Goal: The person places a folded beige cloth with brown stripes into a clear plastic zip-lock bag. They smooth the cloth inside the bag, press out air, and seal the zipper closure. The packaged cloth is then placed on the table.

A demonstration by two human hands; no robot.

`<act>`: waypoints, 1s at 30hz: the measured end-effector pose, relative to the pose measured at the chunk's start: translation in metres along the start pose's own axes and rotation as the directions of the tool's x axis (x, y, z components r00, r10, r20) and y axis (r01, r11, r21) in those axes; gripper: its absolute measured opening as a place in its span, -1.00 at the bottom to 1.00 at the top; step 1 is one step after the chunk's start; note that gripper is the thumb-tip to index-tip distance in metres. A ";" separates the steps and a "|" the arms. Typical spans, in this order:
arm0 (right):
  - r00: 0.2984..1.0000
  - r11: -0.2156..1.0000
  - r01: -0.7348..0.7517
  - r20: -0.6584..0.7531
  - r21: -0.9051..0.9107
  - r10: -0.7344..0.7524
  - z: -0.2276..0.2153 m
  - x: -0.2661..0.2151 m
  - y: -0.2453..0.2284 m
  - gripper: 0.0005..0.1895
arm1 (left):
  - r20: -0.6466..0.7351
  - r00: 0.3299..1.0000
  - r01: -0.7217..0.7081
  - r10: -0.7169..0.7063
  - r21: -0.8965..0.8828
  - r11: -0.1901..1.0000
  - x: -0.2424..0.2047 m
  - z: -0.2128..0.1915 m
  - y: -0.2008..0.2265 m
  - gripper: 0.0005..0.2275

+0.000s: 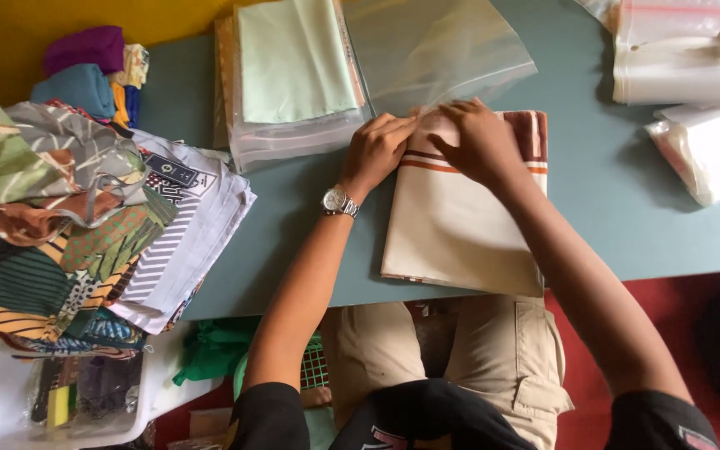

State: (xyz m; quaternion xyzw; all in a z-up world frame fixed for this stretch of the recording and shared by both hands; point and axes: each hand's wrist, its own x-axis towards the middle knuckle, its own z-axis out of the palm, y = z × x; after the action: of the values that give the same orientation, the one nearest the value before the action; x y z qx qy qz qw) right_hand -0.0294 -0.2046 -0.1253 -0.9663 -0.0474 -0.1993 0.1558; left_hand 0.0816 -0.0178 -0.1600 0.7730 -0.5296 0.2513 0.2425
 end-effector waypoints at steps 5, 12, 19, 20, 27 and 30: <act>0.862 0.898 -0.430 -0.340 -0.095 0.376 0.014 -0.062 0.112 -0.62 | -0.001 1.000 0.000 0.000 -0.106 0.994 0.000 0.008 -0.001 -0.79; 0.796 0.811 -0.582 -0.238 -0.049 0.557 0.031 -0.081 0.133 -0.40 | 0.039 0.999 0.028 -0.024 -0.109 0.994 0.006 -0.009 0.013 -0.76; 0.803 0.850 -0.501 -0.276 0.166 0.528 0.013 -0.077 0.094 -0.63 | 0.087 0.996 0.044 -0.033 -0.126 0.991 0.009 0.001 0.013 -0.74; 0.795 0.843 -0.472 -0.290 0.258 0.534 0.007 -0.074 0.082 -0.60 | 0.112 0.992 0.076 -0.062 -0.130 0.989 0.008 0.006 0.008 -0.77; 0.787 0.734 -0.357 -0.237 0.577 0.569 -0.003 -0.070 0.069 -0.61 | 0.194 0.980 0.062 -0.038 -0.115 0.991 0.010 0.000 0.018 -0.80; 0.678 0.496 -0.378 -0.131 0.782 0.723 -0.007 -0.065 0.069 -0.72 | 0.120 0.992 -0.021 0.034 -0.105 0.994 0.011 -0.007 0.024 -0.73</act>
State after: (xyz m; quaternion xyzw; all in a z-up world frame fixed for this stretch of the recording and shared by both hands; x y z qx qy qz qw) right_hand -0.0810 -0.2743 -0.1653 -0.7172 0.2396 -0.3175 0.5722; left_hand 0.0617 -0.0285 -0.1450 0.7660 -0.5663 0.1793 0.2458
